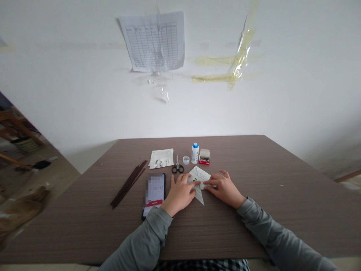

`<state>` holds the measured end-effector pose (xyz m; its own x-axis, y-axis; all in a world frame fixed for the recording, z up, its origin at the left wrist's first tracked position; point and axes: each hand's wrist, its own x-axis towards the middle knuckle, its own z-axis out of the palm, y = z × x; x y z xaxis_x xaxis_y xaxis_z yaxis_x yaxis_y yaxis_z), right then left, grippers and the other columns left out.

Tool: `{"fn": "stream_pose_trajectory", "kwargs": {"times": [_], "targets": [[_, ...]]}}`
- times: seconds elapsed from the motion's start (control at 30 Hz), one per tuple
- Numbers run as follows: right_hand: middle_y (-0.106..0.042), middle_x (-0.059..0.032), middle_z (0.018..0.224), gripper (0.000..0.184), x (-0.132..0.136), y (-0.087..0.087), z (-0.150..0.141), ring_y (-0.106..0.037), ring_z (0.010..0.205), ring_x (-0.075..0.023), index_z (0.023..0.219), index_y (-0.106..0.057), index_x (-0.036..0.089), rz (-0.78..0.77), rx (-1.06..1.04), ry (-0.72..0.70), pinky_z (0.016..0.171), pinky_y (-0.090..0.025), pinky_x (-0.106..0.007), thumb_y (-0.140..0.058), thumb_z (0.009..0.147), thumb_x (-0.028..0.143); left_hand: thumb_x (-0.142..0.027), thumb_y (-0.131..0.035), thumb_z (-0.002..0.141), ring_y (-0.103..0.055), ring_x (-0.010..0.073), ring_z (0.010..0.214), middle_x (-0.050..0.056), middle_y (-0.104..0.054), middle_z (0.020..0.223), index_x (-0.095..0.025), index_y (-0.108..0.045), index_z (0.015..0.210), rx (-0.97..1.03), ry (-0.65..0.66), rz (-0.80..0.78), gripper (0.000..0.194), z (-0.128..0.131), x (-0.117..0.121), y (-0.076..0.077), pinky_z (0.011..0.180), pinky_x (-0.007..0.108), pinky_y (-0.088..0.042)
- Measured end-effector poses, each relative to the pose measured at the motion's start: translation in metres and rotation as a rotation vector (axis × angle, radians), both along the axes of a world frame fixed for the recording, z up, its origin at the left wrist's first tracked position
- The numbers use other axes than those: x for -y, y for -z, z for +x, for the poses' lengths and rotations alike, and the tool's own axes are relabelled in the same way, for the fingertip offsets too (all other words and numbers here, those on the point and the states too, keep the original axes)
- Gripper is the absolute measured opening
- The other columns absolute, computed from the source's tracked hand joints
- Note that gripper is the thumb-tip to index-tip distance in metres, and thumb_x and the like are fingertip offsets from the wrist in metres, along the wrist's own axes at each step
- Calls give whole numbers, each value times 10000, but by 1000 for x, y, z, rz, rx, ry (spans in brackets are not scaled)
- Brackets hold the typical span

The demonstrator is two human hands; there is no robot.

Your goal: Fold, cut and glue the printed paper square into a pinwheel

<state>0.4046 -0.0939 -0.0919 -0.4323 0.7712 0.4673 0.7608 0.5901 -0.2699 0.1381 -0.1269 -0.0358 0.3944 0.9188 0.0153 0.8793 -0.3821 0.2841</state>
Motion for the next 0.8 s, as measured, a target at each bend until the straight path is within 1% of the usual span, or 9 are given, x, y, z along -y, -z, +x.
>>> {"fn": "stream_pose_trajectory", "kwargs": {"times": [0.1,0.2,0.3,0.4,0.53,0.67,0.8], "targets": [[-930,-9,999,120,0,0,0,-911,973,-299,1105,-1043,397,-16,5,7,1301,-657,-588,-948,1109,325,-134,-738,1222,-616,470,1810,153,-732,1897,-397,-882,1731,-11,7,-18,590,0,-1,-1,1533,980,-338],[-946,-24,1023,148,0,0,1,-918,1012,-307,1129,-1050,394,-38,12,-1,1318,-651,-604,-921,1128,320,-142,-756,1220,-620,477,1821,150,-734,1896,-406,-902,1704,2,1,-21,570,0,-1,-1,1536,983,-331],[-938,-26,1024,148,1,0,1,-905,1004,-304,1134,-1052,384,-38,14,-8,1315,-651,-626,-915,1135,329,-154,-773,1219,-637,483,1803,150,-743,1880,-412,-918,1680,13,-3,-5,547,0,-2,0,1530,984,-349],[-923,-20,1007,118,0,2,1,-892,981,-299,1114,-1049,379,-16,10,-7,1307,-652,-623,-944,1117,325,-159,-764,1226,-638,480,1798,153,-738,1883,-415,-907,1693,-12,5,-2,551,0,-1,1,1518,998,-355],[-923,-19,1005,123,-1,5,1,-896,983,-295,1112,-1050,382,-3,6,-12,1310,-652,-613,-940,1126,327,-149,-744,1236,-619,479,1823,159,-720,1908,-409,-908,1688,-37,5,-6,546,1,1,-2,1524,992,-348],[-930,-39,1028,147,-1,6,0,-906,1021,-310,1136,-1057,372,-22,4,-7,1337,-631,-640,-915,1151,337,-135,-735,1238,-612,465,1831,151,-724,1904,-407,-920,1663,-32,-2,-20,537,2,3,-6,1535,977,-342],[-938,-19,1033,150,-1,6,0,-919,1030,-316,1155,-1056,398,-36,6,2,1347,-632,-661,-945,1122,302,-135,-731,1233,-609,469,1824,143,-715,1909,-409,-921,1656,-22,-12,-34,538,3,2,-7,1537,985,-328]]}}
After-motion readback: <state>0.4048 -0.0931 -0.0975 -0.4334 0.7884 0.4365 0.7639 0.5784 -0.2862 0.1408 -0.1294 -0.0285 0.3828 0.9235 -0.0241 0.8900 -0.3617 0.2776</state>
